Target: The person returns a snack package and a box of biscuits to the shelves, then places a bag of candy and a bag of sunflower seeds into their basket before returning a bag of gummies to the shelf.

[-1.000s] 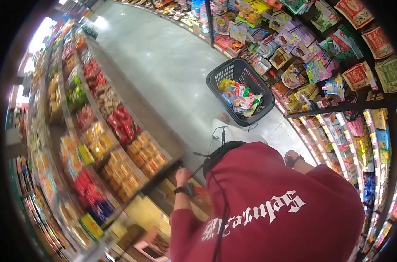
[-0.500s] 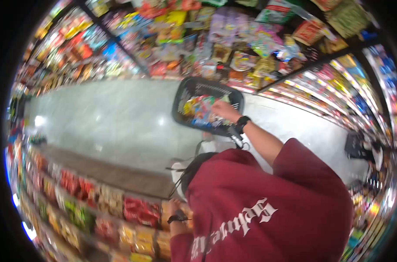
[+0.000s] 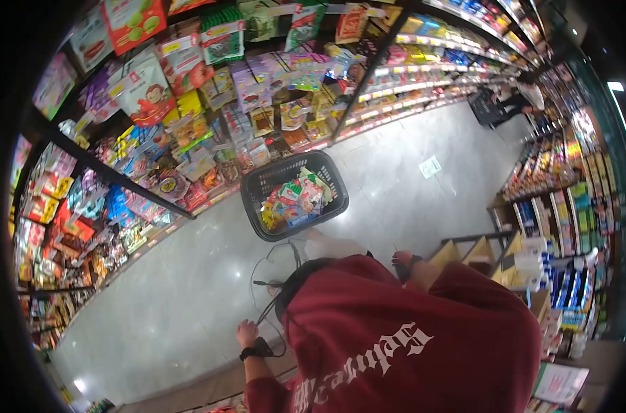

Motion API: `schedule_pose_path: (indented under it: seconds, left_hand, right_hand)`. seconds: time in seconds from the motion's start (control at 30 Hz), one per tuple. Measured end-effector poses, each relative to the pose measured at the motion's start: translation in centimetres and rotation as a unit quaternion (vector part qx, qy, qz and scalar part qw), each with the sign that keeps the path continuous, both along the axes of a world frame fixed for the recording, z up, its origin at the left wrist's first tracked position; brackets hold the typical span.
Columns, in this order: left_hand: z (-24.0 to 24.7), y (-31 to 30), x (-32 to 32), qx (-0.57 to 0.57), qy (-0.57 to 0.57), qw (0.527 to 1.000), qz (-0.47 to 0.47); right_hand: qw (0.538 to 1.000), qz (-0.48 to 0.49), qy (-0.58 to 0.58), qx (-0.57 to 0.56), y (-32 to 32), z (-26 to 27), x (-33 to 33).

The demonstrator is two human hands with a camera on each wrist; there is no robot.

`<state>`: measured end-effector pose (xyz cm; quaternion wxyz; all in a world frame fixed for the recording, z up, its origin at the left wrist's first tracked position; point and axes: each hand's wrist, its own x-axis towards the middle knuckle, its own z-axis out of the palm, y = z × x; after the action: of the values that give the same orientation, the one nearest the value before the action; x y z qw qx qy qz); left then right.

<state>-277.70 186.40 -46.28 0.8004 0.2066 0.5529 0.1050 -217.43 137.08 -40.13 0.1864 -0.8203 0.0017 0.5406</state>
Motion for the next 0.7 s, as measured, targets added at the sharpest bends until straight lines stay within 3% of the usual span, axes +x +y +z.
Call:
schedule_pose_path:
  seconds: [0.03,0.07,0.1,0.13,0.17,0.2,0.23,0.27,0.3,0.33,0.37,0.4,0.43,0.5,0.53,0.57,0.63,0.7]
  left_hand:
    - [-0.2,1.0,-1.1,0.107,-0.026,0.983,-0.145]
    - [-0.5,2.0,-2.3,0.210,-0.053,0.934,-0.286]
    - [-0.9,2.7,-2.8,0.051,-0.031,0.980,-0.192]
    - [-1.3,3.5,-3.4,-0.094,0.010,0.994,-0.061]
    - [-0.4,3.7,-3.1,-0.116,0.046,0.992,-0.026]
    - [0.5,3.8,-2.6,-0.102,0.063,0.992,-0.031]
    - [1.5,3.8,-2.0,-0.089,0.076,0.993,-0.032]
    - [2.3,3.7,-1.4,-0.074,0.083,0.993,-0.037]
    - [3.7,3.7,-0.6,-0.057,0.090,0.993,-0.045]
    - [4.5,3.6,0.0,0.001,0.098,0.991,-0.092]
    - [4.5,4.0,0.1,0.193,0.139,0.931,-0.277]
    - [4.3,4.3,-0.2,0.364,0.168,0.799,-0.448]
    - [5.3,4.6,-0.1,0.291,0.148,0.874,-0.361]
    - [8.9,4.0,1.6,0.137,0.105,0.972,-0.161]
    - [14.3,3.9,5.0,0.059,0.191,0.977,-0.073]
    - [12.6,3.5,2.1,0.086,0.170,0.976,-0.102]
    - [8.7,2.9,-3.8,0.142,0.127,0.970,-0.154]
    - [15.5,0.7,-0.1,0.053,0.177,0.980,-0.071]
  right_hand:
    - [0.944,-0.327,0.018,0.043,1.1,2.6,-4.4]
    - [0.938,-0.344,0.022,0.034,1.4,3.5,-7.1]
    - [0.956,-0.290,0.029,0.026,1.2,3.8,-8.9]
    - [0.976,-0.216,0.033,0.023,1.1,4.0,-10.3]
    - [0.998,-0.050,0.025,0.033,0.6,3.5,-10.8]
    - [0.981,0.184,-0.029,0.046,0.0,2.8,-11.1]
    - [0.914,0.386,-0.106,0.058,-0.3,1.7,-11.0]
    - [0.885,0.441,-0.133,0.072,-0.2,0.6,-11.0]
    - [0.898,0.417,-0.117,0.079,-0.1,-0.9,-10.8]
    - [0.994,0.032,0.023,0.105,2.0,-1.0,-10.8]
    - [0.915,-0.359,0.158,0.096,4.6,-0.7,-10.6]
    - [0.978,-0.160,0.111,0.079,7.1,1.0,-9.6]
    - [0.995,0.047,0.060,0.066,9.3,2.1,-8.2]
    - [0.972,-0.141,0.161,0.098,11.4,-1.5,-5.5]
    - [0.945,-0.236,0.195,0.112,13.2,-2.8,-4.1]
    - [0.908,-0.331,0.223,0.124,15.9,-3.4,-3.0]
    - [0.975,-0.196,0.065,0.083,25.2,0.5,-2.2]
    - [0.974,-0.105,0.098,0.175,29.4,-3.6,0.3]
